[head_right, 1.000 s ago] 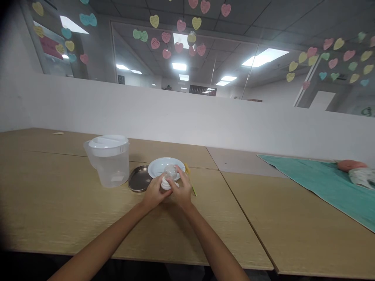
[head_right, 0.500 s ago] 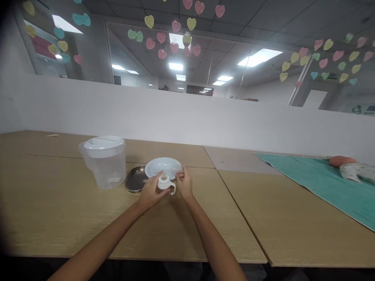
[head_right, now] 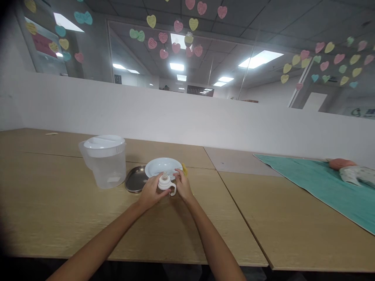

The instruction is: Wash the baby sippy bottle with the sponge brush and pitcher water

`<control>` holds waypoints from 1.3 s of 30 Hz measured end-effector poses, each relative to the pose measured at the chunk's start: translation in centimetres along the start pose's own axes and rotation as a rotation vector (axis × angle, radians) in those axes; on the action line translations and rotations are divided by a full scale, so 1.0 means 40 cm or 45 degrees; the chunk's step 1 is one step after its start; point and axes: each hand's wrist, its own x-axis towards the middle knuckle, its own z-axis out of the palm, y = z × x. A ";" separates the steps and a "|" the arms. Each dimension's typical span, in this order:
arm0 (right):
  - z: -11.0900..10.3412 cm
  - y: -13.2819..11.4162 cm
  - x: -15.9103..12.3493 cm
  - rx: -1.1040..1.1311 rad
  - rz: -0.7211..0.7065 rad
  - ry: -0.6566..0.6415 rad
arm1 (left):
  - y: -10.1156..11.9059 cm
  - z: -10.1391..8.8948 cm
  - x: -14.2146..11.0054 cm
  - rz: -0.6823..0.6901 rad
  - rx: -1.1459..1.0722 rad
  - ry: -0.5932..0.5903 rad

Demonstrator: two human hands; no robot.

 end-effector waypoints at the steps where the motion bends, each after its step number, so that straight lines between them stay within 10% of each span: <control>1: -0.003 -0.015 -0.004 -0.063 -0.017 0.054 | 0.001 0.000 0.001 -0.009 -0.011 0.001; 7: 0.015 -0.118 -0.047 -0.416 -0.341 -0.058 | 0.003 0.005 0.004 -0.204 -0.214 0.058; 19: 0.006 -0.054 -0.012 0.138 0.036 -0.283 | 0.002 -0.004 0.014 -0.244 -0.239 -0.024; 26: -0.006 -0.081 -0.025 -0.139 -0.191 0.110 | 0.001 0.011 0.010 -0.238 -0.213 0.020; 39: 0.007 -0.091 -0.039 -0.122 -0.139 -0.191 | 0.004 0.003 0.009 -0.197 -0.217 -0.022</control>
